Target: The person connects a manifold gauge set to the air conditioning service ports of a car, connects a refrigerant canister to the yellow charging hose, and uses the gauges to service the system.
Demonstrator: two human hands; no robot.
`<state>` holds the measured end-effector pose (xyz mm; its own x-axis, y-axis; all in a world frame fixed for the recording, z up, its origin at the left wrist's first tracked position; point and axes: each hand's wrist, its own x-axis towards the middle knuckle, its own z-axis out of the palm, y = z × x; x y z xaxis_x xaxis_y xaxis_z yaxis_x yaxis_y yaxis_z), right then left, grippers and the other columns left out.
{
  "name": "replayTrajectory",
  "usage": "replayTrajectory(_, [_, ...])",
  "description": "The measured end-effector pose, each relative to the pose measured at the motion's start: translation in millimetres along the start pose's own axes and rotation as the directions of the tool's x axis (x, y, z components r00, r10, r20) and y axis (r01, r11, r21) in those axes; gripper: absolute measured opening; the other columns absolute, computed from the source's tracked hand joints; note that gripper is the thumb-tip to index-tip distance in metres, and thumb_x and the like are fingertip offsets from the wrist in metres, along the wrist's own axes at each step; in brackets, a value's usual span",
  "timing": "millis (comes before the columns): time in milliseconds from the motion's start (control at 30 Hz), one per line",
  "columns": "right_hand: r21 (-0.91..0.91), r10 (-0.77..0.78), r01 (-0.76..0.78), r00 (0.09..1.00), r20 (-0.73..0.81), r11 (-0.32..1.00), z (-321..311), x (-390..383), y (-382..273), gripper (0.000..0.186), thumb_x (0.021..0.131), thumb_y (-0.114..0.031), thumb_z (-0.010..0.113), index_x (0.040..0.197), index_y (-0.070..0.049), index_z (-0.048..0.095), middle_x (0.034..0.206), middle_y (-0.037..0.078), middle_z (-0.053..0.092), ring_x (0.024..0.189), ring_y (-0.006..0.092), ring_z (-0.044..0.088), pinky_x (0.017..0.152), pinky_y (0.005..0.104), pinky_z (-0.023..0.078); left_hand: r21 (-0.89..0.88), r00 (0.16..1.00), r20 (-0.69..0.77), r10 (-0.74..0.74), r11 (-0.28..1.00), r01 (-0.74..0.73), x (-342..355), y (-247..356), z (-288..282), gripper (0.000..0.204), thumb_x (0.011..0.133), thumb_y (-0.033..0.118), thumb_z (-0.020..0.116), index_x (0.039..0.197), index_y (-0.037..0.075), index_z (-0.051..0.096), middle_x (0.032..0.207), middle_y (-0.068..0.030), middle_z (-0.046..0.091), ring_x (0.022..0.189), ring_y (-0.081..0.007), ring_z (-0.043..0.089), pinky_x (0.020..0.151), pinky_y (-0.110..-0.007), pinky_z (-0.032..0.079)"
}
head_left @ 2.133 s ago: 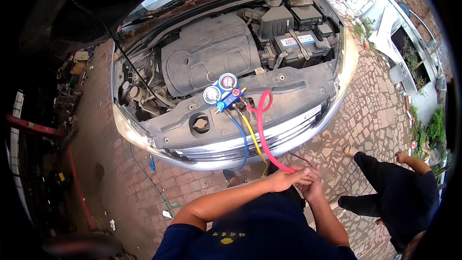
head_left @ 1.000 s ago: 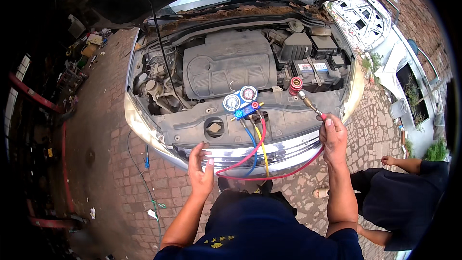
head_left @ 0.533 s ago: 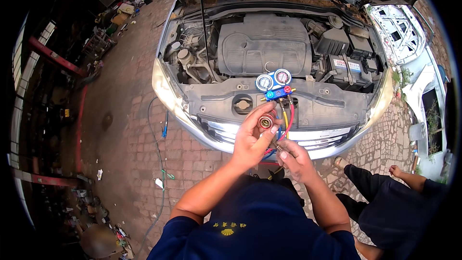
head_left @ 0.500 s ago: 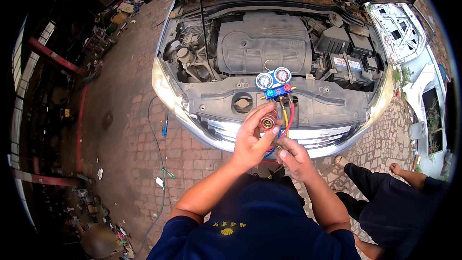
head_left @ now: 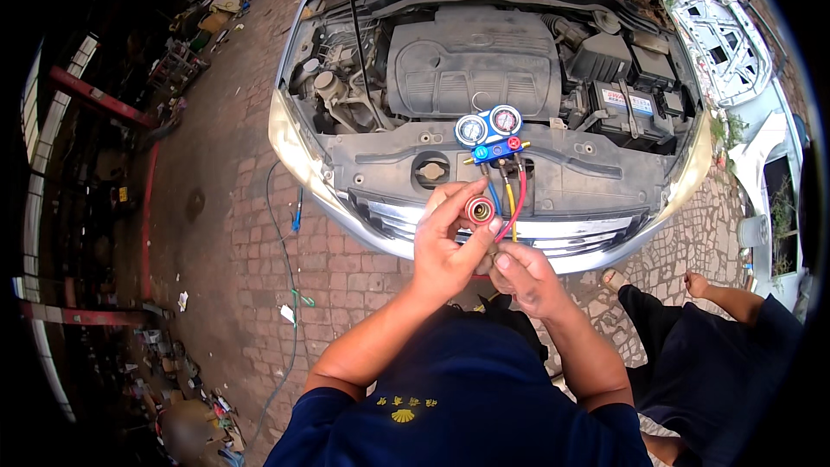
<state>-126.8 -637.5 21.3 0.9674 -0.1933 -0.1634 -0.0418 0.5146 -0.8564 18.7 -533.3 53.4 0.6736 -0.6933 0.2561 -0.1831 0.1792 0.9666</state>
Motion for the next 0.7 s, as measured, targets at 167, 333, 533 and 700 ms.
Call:
replayTrajectory(167, [0.069, 0.045, -0.046, 0.999, 0.018, 0.997, 2.2, -2.7, -13.3, 0.035, 0.111, -0.031, 0.053, 0.106, 0.001, 0.063, 0.07, -0.008, 0.04, 0.058, 0.0037, 0.031, 0.055, 0.0247, 0.024, 0.046, 1.0, -0.012, -0.002, 0.999, 0.002, 4.7, -3.6, 1.8, 0.05, 0.092, 0.003, 0.077, 0.139, -0.006, 0.062, 0.121, -0.0101, 0.056, 0.101, -0.0124, 0.062, 0.085, -0.025, 0.054])
replayTrajectory(333, [0.101, 0.042, -0.043, 0.999, 0.013, 0.994, 0.8, -1.2, -17.8, 0.035, 0.111, -0.03, 0.053, 0.108, 0.002, 0.065, 0.069, -0.008, 0.04, 0.058, 0.0038, 0.031, 0.054, 0.0254, 0.024, -0.023, 1.0, -0.014, -0.026, 0.999, 0.026, 10.1, -9.9, 5.3, 0.048, 0.091, 0.003, 0.078, 0.136, -0.006, 0.063, 0.121, -0.0091, 0.056, 0.102, -0.0123, 0.061, 0.085, -0.025, 0.054])
replayTrajectory(533, [-0.155, -0.004, -0.006, 0.998, -0.062, 0.988, -2.0, 4.9, -8.9, 0.03, 0.111, -0.028, 0.053, 0.106, 0.0, 0.064, 0.071, -0.006, 0.044, 0.063, 0.0039, 0.036, 0.056, 0.0254, 0.03, -0.077, 1.0, 0.014, 0.012, 0.997, -0.011, 17.7, -17.2, 2.1, 0.036, 0.103, 0.02, 0.065, 0.128, -0.006, 0.068, 0.119, -0.0113, 0.061, 0.096, -0.0172, 0.065, 0.088, -0.03, 0.054])
replayTrajectory(700, [-0.185, -0.043, 0.022, 0.993, -0.108, 0.983, 5.8, 10.6, -2.9, 0.033, 0.11, -0.03, 0.055, 0.109, 0.002, 0.064, 0.075, -0.007, 0.044, 0.064, 0.0032, 0.035, 0.056, 0.0237, 0.027, -0.354, 0.974, -0.043, -0.223, 0.915, 0.193, 27.7, -28.2, 1.4, 0.06, 0.114, 0.043, 0.039, 0.125, -0.008, 0.069, 0.12, -0.019, 0.068, 0.089, -0.0231, 0.068, 0.086, -0.037, 0.057])
